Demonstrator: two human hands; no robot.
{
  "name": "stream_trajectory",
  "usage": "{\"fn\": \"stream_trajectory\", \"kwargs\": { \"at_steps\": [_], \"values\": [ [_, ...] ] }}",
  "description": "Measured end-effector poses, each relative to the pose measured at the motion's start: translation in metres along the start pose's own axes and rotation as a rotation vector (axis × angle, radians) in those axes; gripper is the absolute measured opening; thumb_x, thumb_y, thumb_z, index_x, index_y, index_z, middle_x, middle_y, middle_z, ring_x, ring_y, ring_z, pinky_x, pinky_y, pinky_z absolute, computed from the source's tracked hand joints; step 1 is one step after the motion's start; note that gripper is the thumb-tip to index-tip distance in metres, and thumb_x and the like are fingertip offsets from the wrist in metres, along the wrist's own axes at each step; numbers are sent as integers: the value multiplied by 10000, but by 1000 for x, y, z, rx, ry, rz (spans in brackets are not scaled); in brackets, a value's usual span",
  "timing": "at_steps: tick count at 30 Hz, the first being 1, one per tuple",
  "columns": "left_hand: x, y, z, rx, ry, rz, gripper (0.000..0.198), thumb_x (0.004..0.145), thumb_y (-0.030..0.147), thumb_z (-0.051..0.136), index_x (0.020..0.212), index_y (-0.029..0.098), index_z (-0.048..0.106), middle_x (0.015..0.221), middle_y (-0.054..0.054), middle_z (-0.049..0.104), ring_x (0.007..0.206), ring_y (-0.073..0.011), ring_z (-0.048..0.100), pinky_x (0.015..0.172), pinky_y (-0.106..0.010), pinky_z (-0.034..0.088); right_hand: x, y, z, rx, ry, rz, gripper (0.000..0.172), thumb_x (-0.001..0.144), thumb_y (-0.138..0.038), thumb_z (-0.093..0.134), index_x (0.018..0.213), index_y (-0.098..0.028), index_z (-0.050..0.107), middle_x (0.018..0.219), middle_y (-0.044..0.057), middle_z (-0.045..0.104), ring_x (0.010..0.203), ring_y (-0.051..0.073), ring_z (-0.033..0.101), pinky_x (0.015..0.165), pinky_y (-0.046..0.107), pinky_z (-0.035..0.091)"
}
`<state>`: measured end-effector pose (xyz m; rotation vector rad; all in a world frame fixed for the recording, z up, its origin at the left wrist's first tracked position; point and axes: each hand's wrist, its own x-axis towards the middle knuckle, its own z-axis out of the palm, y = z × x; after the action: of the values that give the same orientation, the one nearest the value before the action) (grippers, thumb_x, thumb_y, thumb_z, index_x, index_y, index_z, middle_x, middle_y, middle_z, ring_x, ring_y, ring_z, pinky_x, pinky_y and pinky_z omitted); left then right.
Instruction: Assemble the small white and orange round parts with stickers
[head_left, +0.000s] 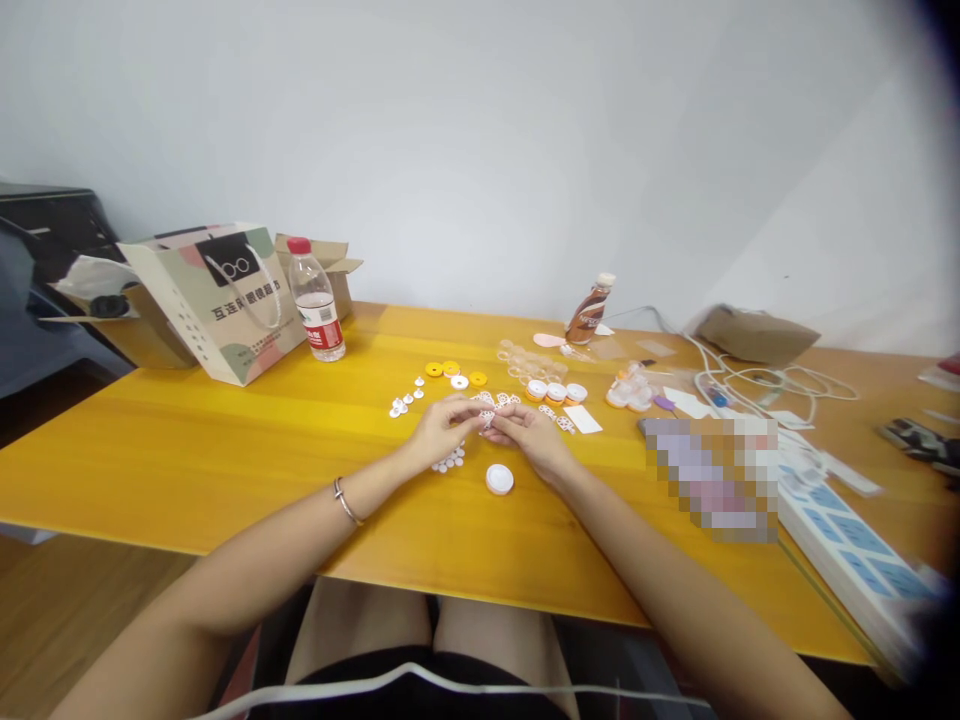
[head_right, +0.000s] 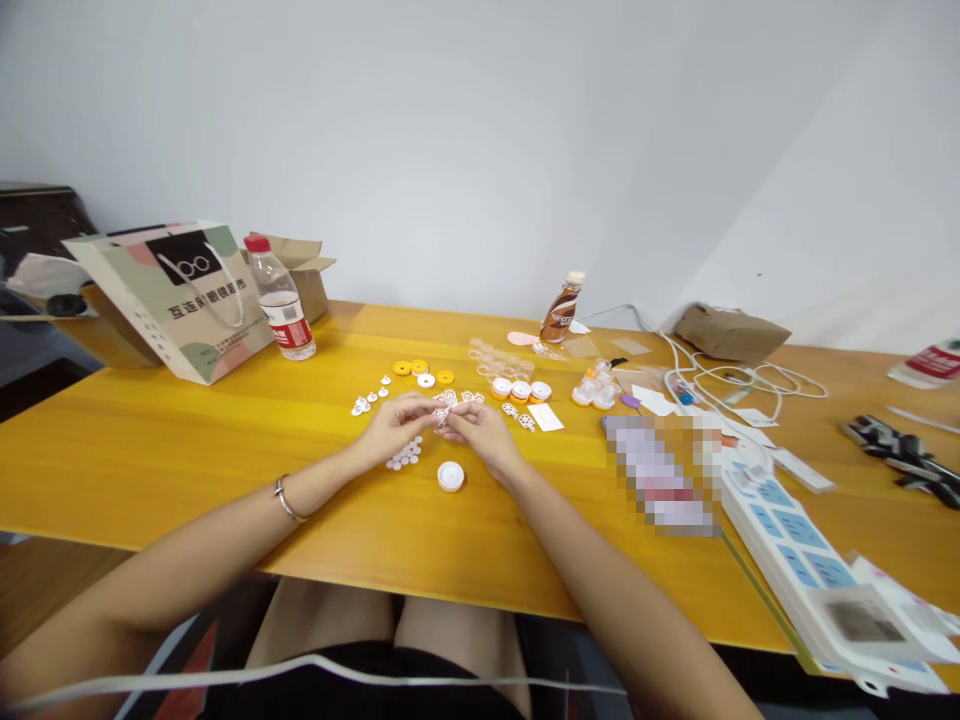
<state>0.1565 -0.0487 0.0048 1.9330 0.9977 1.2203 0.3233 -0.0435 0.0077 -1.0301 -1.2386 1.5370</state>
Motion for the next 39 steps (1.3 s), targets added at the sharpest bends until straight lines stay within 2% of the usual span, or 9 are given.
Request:
{"fn": "stream_trajectory", "kwargs": {
  "at_steps": [5,13,22,27,39],
  "values": [
    [0,-2,-1,87,40,49,235,768,239,581,979,152,636,815,-39,566,682,-99,526,612,-203,444,-2,-1,1,52,15,6,214,593,-264,744,692,-161,585,672,15,677,635,116,649,688,245,544],
    [-1,-3,1,94,71,136,202,765,245,596,943,164,647,754,-19,567,679,-94,537,668,-217,460,-2,-2,3,79,25,21,161,621,-221,720,692,-151,595,641,10,680,578,75,629,612,165,521],
    [0,-8,-3,104,59,252,228,771,233,594,988,194,653,831,-38,556,783,-114,541,685,-219,459,-2,-1,1,121,-17,28,153,622,-225,720,716,-158,620,664,12,678,599,81,626,648,189,521],
    [-1,-6,-3,110,34,208,231,785,236,576,997,183,651,836,-47,612,756,-116,560,698,-232,462,-2,-2,1,119,-20,12,167,607,-238,731,711,-159,627,665,6,677,598,78,622,653,189,515],
    [-2,-2,0,97,103,90,235,736,277,628,927,144,656,785,-47,640,686,-111,586,684,-231,483,-3,-1,2,131,-25,-3,205,573,-225,753,729,-171,630,716,3,693,644,87,636,696,208,497]
  ]
}}
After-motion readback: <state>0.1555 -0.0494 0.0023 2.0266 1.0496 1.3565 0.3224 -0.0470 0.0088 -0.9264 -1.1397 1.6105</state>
